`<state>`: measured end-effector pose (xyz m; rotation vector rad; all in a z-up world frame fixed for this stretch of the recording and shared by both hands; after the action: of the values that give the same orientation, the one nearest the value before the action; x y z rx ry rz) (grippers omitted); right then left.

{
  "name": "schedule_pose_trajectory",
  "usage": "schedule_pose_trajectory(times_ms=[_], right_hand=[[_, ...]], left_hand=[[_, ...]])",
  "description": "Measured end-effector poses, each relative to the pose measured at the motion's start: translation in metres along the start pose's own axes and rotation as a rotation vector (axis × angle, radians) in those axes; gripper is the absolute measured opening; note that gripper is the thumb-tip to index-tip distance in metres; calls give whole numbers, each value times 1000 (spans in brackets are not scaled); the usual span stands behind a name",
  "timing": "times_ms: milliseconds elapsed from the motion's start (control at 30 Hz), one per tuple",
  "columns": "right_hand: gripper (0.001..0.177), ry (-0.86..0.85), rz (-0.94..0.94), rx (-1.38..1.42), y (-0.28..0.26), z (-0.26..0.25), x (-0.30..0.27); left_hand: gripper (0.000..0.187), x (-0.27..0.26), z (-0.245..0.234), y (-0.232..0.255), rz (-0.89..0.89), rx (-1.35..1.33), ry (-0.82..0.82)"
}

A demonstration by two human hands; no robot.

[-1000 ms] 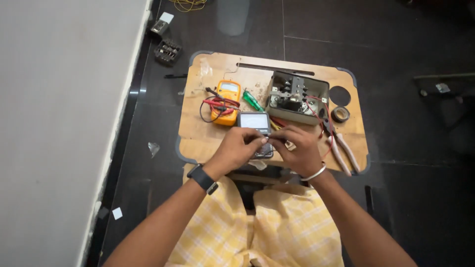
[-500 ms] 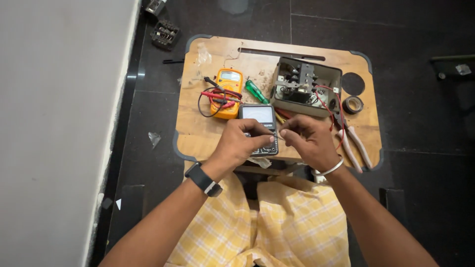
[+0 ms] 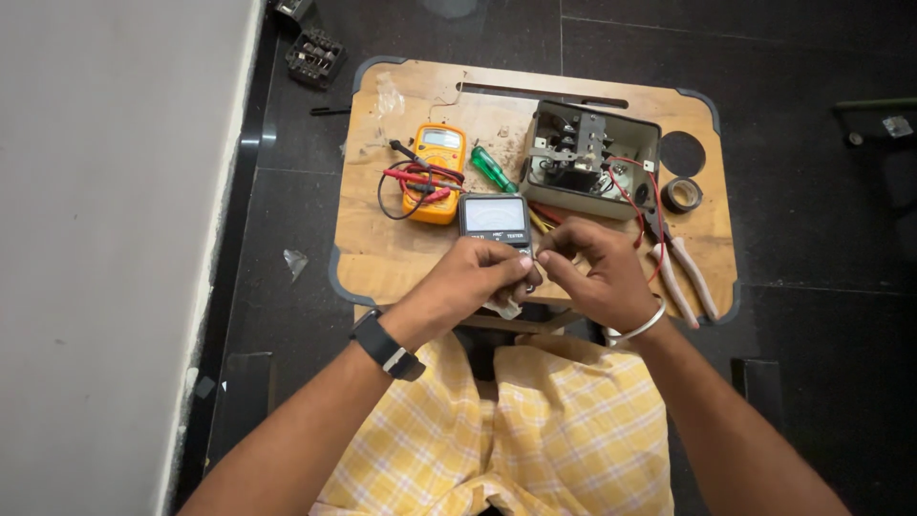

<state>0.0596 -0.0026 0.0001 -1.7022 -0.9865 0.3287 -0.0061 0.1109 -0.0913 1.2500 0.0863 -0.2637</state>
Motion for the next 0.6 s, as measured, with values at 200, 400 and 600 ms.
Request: schedule_pose_trajectory(times_ms=[200, 400, 600], right_hand=[[11, 20, 144, 22, 7, -2, 1], [12, 13, 205, 114, 20, 0, -3], [13, -33, 235, 143, 23, -1, -3]], left_hand=[[19, -11, -3, 16, -24, -78, 95], [17, -21, -1, 28, 28, 71, 175], [15, -22, -5, 36, 154, 207, 269]])
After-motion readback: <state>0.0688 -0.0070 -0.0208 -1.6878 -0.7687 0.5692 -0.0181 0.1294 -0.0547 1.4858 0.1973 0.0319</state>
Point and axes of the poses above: each hand's wrist, its own x-axis towards the middle knuckle, its own z-axis out of the palm, y = z × x, the point moved 9 cm from there along x, towards the middle knuckle, and after that the axes turned 9 degrees about x, right-handed, at the moved point
